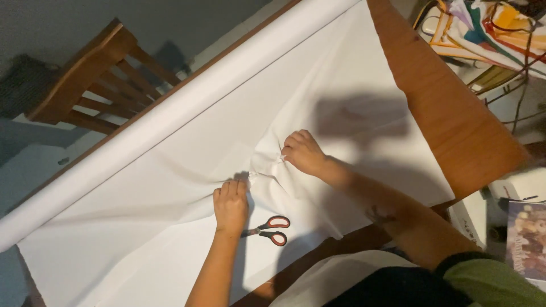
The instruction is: Cutting a large roll of white fabric into smaller sections using scissors on a wooden table.
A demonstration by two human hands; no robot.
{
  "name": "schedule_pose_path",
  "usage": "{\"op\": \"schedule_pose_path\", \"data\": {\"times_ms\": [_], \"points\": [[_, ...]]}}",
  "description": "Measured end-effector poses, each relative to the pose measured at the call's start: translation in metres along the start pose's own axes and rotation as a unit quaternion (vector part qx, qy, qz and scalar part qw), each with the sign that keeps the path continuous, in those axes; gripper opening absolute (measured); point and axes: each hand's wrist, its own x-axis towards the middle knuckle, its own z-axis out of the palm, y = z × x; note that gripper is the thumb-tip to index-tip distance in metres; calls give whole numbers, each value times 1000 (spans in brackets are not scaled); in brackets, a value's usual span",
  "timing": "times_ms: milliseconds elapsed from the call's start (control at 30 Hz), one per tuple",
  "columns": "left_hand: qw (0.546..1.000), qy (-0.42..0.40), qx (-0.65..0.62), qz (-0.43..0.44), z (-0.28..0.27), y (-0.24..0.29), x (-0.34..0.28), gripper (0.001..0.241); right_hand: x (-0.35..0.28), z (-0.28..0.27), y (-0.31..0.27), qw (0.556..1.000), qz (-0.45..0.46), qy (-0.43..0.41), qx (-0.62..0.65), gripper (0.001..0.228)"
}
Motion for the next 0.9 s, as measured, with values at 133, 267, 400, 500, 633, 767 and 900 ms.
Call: {"op": "schedule_pose_path", "data": {"times_ms": [133,267,400,500,633,767,900], "points": [[998,-13,-59,-32,12,-8,-7,8,-5,8,22,996,-77,41,1,18],[990,-11,-120,-72,2,-11,-4,7,-5,-58,33,998,-34,-44,35,17],[987,-21,-137,-80,1,6,1,7,-17,-38,42,991,-13,-82,-104,10],[981,-43,-162,-93,-10,10,7,18,6,-36,-6,998,7,-10,-56,25],[978,-64,-172,-96,-23,7,12,16,27,-4,-57,991,-95,22,93,12],[965,-49,-222,-132,-30,3,13,8,17,-1,-25,993,-101,12,56,15],[966,-82,-219,-111,-18,18,13,6,5,-13,-17,996,-73,-42,15,14]]}}
